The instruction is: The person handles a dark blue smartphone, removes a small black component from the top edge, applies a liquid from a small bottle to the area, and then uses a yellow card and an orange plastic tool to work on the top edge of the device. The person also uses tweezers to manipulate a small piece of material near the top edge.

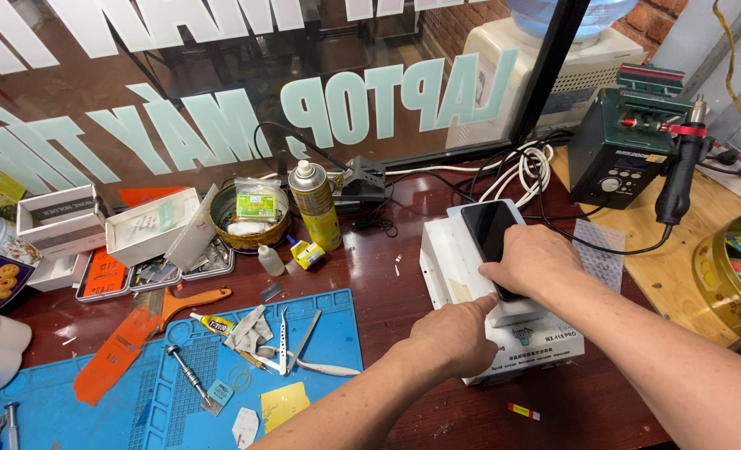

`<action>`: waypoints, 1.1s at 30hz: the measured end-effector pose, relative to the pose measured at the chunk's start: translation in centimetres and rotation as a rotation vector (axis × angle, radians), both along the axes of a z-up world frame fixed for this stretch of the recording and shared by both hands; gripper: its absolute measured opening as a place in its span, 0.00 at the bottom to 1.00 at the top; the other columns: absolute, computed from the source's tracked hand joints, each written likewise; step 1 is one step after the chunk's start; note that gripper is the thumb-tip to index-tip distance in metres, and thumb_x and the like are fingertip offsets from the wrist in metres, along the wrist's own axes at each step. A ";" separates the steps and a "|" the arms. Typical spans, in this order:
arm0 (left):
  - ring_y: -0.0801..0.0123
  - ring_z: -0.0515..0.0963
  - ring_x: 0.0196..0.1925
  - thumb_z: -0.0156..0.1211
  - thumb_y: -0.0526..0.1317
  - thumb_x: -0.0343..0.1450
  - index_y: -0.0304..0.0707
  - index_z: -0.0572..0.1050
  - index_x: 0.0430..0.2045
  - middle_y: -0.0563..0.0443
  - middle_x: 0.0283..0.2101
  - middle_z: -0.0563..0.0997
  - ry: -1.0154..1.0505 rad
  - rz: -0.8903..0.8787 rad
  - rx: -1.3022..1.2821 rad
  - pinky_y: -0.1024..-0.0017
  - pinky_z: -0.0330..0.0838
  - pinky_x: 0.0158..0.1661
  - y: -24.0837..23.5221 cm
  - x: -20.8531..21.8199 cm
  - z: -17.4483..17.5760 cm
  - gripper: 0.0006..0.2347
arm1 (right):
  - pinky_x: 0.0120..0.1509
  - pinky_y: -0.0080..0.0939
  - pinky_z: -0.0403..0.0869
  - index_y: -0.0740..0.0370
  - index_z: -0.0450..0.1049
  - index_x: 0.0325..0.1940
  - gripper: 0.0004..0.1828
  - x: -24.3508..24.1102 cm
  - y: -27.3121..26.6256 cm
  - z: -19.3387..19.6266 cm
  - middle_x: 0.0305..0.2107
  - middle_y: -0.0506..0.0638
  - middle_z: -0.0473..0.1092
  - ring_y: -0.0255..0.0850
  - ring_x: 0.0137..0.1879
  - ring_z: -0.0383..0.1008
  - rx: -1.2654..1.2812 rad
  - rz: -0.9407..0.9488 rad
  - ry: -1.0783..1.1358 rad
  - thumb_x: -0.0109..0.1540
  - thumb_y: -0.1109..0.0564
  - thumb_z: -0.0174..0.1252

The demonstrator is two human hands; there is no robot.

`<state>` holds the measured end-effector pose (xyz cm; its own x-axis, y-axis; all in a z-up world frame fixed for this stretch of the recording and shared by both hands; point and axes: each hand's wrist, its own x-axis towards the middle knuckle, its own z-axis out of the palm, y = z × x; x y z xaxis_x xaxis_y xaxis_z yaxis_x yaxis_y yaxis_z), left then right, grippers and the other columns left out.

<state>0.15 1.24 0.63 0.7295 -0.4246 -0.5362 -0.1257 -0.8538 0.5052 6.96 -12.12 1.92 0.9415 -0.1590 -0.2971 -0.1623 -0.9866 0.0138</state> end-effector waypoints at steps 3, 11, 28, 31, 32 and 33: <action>0.53 0.80 0.57 0.54 0.36 0.68 0.52 0.52 0.74 0.37 0.55 0.79 -0.022 -0.006 -0.010 0.61 0.75 0.57 0.0 -0.1 0.0 0.34 | 0.53 0.51 0.81 0.64 0.82 0.48 0.29 0.1 -0.1 0.0 0.39 0.61 0.80 0.53 0.48 0.83 -0.001 -0.003 -0.009 0.57 0.37 0.69; 0.54 0.80 0.57 0.54 0.37 0.68 0.53 0.53 0.73 0.37 0.54 0.80 -0.012 0.005 -0.028 0.61 0.76 0.55 0.1 0.0 -0.3 0.34 | 0.56 0.51 0.80 0.64 0.82 0.48 0.29 0.1 -0.2 0.0 0.41 0.61 0.80 0.53 0.50 0.82 -0.003 0.006 -0.007 0.56 0.37 0.69; 0.62 0.86 0.38 0.68 0.37 0.65 0.41 0.85 0.33 0.47 0.33 0.86 -0.249 0.966 -0.007 0.63 0.78 0.45 27.5 8.2 -17.6 0.06 | 0.66 0.49 0.70 0.56 0.72 0.62 0.30 -2.5 7.0 -0.2 0.56 0.54 0.69 0.49 0.61 0.71 0.354 0.269 -0.216 0.58 0.45 0.66; 0.53 0.86 0.43 0.65 0.38 0.67 0.44 0.85 0.38 0.41 0.38 0.86 -0.354 0.909 0.128 0.60 0.78 0.49 30.7 8.4 -19.3 0.09 | 0.64 0.43 0.73 0.55 0.72 0.64 0.31 -3.3 10.7 -1.1 0.57 0.51 0.69 0.45 0.56 0.77 0.498 0.397 0.059 0.58 0.46 0.63; 0.52 0.86 0.44 0.65 0.39 0.67 0.44 0.84 0.40 0.40 0.39 0.86 -0.377 0.875 0.145 0.59 0.78 0.50 31.5 8.6 -19.5 0.10 | 0.64 0.43 0.73 0.54 0.72 0.64 0.30 -3.5 11.7 -1.4 0.56 0.51 0.70 0.46 0.56 0.76 0.497 0.415 0.123 0.58 0.46 0.63; 0.50 0.85 0.46 0.65 0.40 0.68 0.44 0.83 0.42 0.39 0.40 0.86 -0.398 0.836 0.155 0.58 0.77 0.51 31.6 8.9 -19.8 0.11 | 0.63 0.44 0.73 0.54 0.73 0.64 0.30 -3.9 12.5 -1.6 0.54 0.52 0.72 0.46 0.57 0.76 0.491 0.427 0.187 0.58 0.47 0.62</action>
